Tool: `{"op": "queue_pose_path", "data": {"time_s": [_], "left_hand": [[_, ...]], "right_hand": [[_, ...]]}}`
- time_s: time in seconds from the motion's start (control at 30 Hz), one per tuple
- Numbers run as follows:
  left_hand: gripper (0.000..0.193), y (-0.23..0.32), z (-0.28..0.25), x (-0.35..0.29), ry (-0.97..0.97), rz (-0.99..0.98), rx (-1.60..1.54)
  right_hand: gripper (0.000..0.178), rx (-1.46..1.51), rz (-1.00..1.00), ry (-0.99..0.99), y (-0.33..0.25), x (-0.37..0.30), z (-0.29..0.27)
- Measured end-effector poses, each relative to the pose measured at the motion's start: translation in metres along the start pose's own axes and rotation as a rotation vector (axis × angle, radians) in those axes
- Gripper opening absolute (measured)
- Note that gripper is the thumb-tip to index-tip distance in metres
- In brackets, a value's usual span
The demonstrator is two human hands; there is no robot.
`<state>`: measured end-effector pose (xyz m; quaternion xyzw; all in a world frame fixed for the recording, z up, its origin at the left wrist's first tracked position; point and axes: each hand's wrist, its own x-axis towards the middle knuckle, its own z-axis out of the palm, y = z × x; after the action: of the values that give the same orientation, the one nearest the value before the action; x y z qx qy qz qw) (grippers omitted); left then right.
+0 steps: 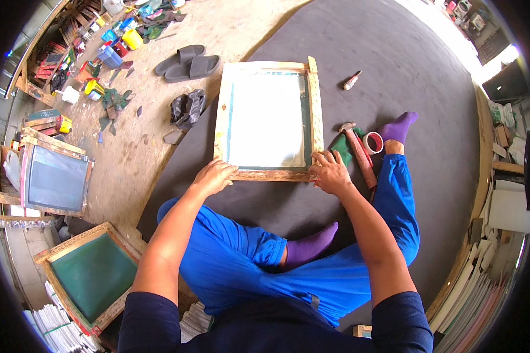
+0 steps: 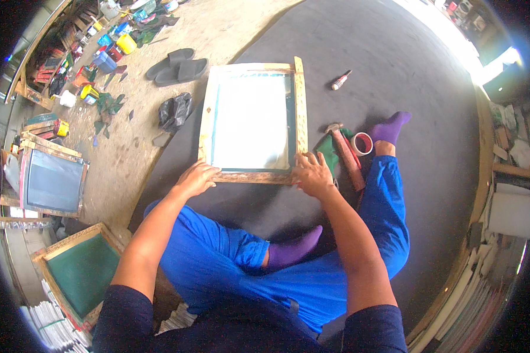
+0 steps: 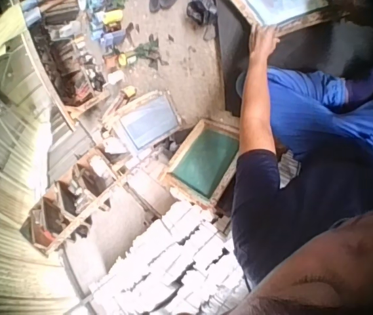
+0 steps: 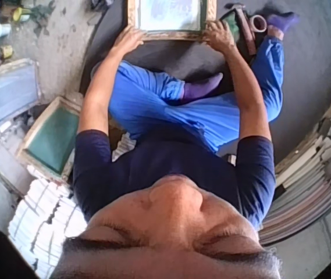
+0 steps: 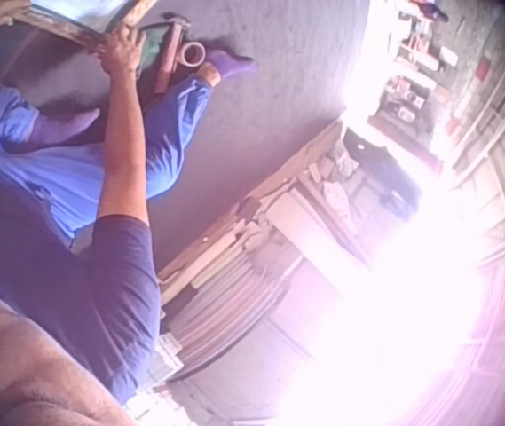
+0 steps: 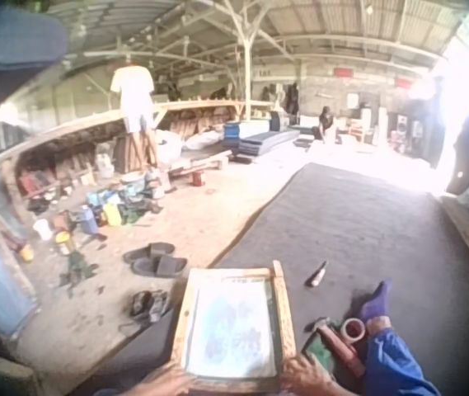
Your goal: The person sits on the floor and applies masking tape to the edges of a wooden frame containing a screen with a floral pattern. They repeatedly tear pieces of tape and press them along the frame's perimeter.
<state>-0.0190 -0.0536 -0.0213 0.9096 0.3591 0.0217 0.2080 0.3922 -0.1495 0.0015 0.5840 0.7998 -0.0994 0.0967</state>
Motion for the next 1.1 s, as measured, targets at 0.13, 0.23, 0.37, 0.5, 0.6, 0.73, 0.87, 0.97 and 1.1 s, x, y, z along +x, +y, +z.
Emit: {"op": "queue_pose_path", "data": {"time_s": [0.13, 0.23, 0.37, 0.5, 0.6, 0.73, 0.87, 0.97, 1.1], "left_hand": [[0.048, 0.012, -0.016, 0.01, -0.099, 0.005, 0.218], [0.048, 0.014, -0.025, 0.017, -0.21, -0.007, 0.291], [0.047, 0.009, -0.02, 0.015, -0.197, -0.005, 0.266], [0.046, 0.002, -0.007, 0.009, -0.095, -0.014, 0.206], [0.045, 0.003, -0.007, 0.007, -0.09, -0.024, 0.185], [0.046, 0.006, -0.01, 0.009, -0.055, -0.01, 0.191], [0.045, 0.0, -0.003, 0.006, -0.03, -0.012, 0.16], [0.047, 0.0, -0.004, 0.004, -0.016, -0.009, 0.145], [0.047, 0.0, -0.005, 0.008, -0.007, 0.009, 0.12]], "right_hand": [[0.05, -0.124, -0.02, -0.084, 0.0, 0.006, -0.003], [0.05, -0.222, -0.046, -0.099, -0.004, 0.013, -0.011], [0.047, 0.033, -0.02, 0.027, 0.016, 0.019, -0.016], [0.021, 0.187, 0.03, 0.071, 0.026, 0.044, -0.023], [0.013, 0.036, -0.051, -0.062, 0.014, 0.066, -0.028], [0.018, -0.237, -0.145, -0.262, 0.003, 0.093, -0.009], [0.023, -0.447, -0.195, -0.345, -0.005, 0.101, -0.003], [0.023, -0.421, -0.166, -0.389, -0.01, 0.109, -0.017], [0.024, -0.271, -0.097, -0.447, -0.003, 0.117, -0.008]]}}
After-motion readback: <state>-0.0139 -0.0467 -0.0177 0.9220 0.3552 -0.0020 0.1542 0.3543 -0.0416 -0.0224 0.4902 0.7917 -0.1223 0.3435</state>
